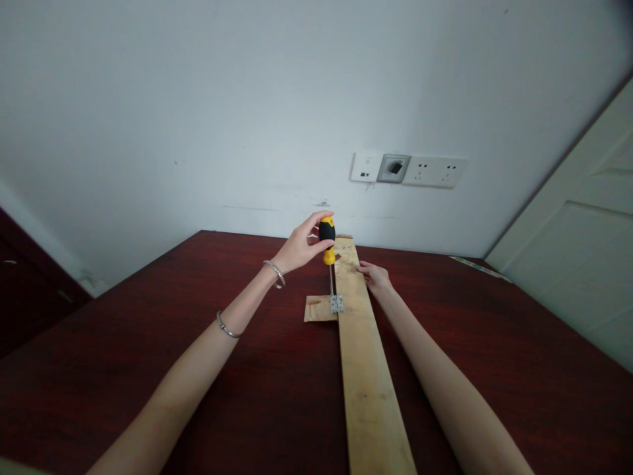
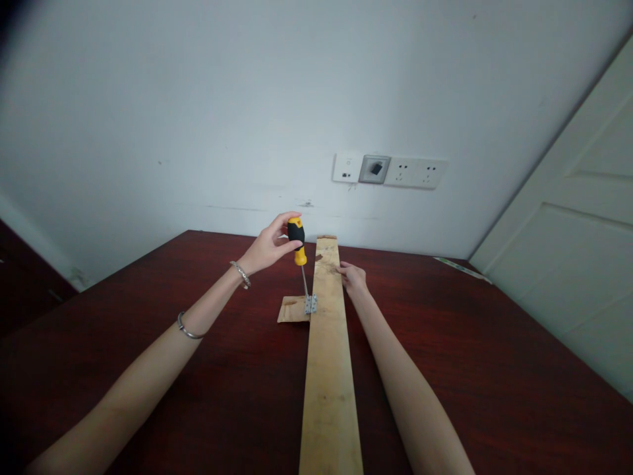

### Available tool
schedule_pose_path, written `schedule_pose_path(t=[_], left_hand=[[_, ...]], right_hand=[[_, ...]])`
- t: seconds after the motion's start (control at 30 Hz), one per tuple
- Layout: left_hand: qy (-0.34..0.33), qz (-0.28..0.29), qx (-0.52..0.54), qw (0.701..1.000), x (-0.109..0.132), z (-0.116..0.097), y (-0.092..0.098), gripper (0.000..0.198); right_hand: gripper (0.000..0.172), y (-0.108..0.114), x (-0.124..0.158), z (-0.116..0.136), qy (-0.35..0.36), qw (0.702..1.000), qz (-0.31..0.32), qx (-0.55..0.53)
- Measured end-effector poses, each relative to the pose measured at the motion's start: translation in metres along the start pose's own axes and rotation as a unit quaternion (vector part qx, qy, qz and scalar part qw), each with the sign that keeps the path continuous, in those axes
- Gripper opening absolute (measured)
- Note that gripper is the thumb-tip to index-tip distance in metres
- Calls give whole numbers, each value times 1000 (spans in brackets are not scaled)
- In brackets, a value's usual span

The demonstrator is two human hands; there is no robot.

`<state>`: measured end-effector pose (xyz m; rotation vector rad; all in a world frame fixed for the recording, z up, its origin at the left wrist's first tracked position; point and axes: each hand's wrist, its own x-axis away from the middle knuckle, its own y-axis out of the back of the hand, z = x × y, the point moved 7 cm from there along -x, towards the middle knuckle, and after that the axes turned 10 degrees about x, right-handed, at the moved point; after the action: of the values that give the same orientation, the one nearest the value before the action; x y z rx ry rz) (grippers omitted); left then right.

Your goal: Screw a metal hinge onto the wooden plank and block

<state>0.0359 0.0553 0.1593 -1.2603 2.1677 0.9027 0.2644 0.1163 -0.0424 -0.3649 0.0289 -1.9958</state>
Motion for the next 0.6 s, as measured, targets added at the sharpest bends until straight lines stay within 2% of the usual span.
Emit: schedule_pose_path(t=[0.2, 0.43, 0.5, 0.6], left_hand=[[9, -14, 1, 1000, 0, 1, 0, 50], [-4, 61, 63, 996, -1, -5, -2, 51], [-4, 57, 48, 997, -2, -4, 0, 51], [-4, 19, 18, 1000, -2, 1, 3, 52]], right_hand=[[25, 1, -2, 0, 0, 1000, -5, 4], [26, 0, -6, -2, 1, 1000, -4, 2], [26, 0, -6, -2, 1, 1000, -4, 0], [28, 0, -6, -2, 0, 1000, -5, 0]])
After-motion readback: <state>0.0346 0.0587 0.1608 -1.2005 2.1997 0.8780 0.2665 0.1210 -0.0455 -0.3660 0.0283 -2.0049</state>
